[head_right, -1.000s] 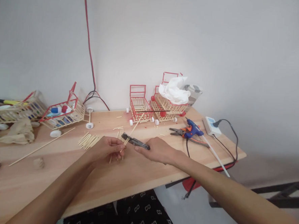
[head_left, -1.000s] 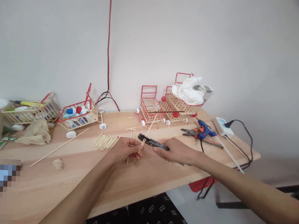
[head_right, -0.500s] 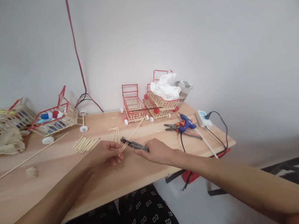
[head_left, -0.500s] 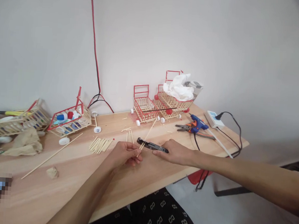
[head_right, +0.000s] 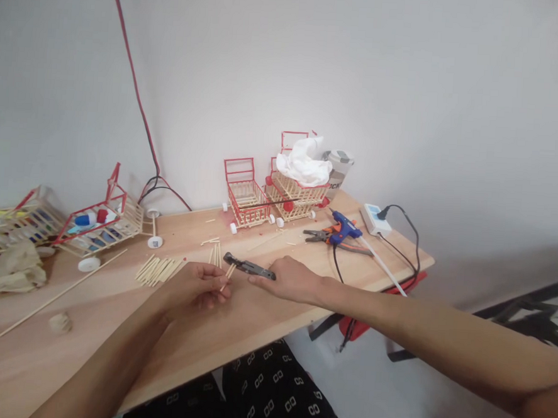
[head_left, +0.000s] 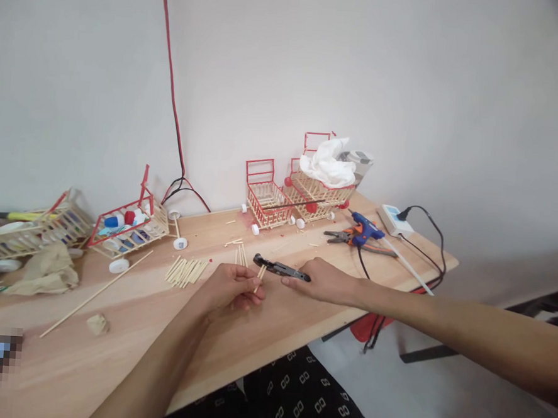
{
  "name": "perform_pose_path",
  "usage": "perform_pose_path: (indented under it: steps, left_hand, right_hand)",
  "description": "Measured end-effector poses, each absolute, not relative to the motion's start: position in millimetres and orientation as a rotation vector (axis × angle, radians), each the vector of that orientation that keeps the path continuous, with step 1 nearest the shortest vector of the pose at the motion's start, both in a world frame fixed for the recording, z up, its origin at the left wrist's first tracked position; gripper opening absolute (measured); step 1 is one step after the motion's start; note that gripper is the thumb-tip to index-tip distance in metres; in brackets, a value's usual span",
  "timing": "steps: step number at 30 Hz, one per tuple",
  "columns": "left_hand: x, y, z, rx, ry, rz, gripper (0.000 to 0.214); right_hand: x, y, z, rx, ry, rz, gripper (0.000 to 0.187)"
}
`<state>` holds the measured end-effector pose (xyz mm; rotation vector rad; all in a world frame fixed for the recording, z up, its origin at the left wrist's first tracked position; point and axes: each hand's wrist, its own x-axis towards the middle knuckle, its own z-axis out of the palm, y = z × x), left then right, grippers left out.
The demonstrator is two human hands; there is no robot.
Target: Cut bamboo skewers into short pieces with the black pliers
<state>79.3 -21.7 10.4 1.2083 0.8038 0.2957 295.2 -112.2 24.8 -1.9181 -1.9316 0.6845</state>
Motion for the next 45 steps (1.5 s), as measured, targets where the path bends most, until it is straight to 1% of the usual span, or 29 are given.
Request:
perform_pose_path:
  steps: [2,4,7,10,12,15,19,22,25,29,33,36,39,41,45]
  left_hand:
    - [76.9,-20.6,13.9,1.139,0.783,0.324,0.028]
    - [75.3,-19.8,16.9,1.072,0.743,0.341,0.028]
    - [75.8,-20.4,18.6,1.028,0.707,0.346,0.029]
    - [76.9,-21.8,17.8,1.089,0.709,0.385,0.031]
    - [76.6,-21.4,18.0,1.226,0.739,0.464,0.029]
    - [78.2,-17.2,23.0,1.559,0.827,0.640,0.018]
    - [99.4,-8.1,36.9,2.136,0.884,0.810,0.012]
    - [131.5,-3.1,40.9,2.462,0.842,0.780,0.009]
    - [163.9,-1.6,32.5,2.567,0.919,0.623,0.010]
    - [189.7,-1.9,17.1,2.543,0.991,0.530,0.017]
    - [198.7,0.1,14.7,2.467,1.012,0.515,0.019]
    - [194.6,3.3,19.1,2.384,1.001,0.518,0.017]
    - [177.0,1.9,25.0,2.276,0.978,0.481,0.012]
    - [160.2,-4.3,28.9,2.044,0.898,0.437,0.014]
    - [131.3,-22.5,36.0,1.436,0.724,0.446,0.029]
  right_hand:
    - [296.6,-109.6,27.1,-1.944,-1.835,0.722,0.059]
    - [296.4,-106.0,29.1,-1.918,-1.715,0.826,0.057]
    - [290.4,-99.8,31.7,-1.814,-1.554,0.963,0.047]
    - [281.5,-95.2,33.9,-1.756,-1.484,0.919,0.037]
    - [279.9,-94.1,34.9,-1.756,-1.426,0.867,0.034]
    - [288.2,-94.1,34.6,-1.687,-1.283,0.807,0.033]
    - [305.7,-92.2,26.8,-1.351,-1.023,0.843,0.039]
    - [309.6,-91.1,14.7,-1.102,-0.864,0.898,0.039]
    - [307.1,-93.3,2.3,-0.960,-0.769,0.875,0.035]
    - [306.3,-98.5,-4.9,-0.941,-0.753,0.817,0.034]
    - [308.3,-102.1,-2.9,-0.950,-0.797,0.834,0.036]
    - [308.1,-104.4,-0.2,-0.961,-0.827,0.831,0.036]
    - [306.5,-105.9,1.8,-1.020,-0.828,0.756,0.036]
    - [303.8,-105.2,3.3,-1.098,-0.844,0.686,0.037]
    - [290.0,-97.0,10.1,-1.299,-1.025,0.628,0.038]
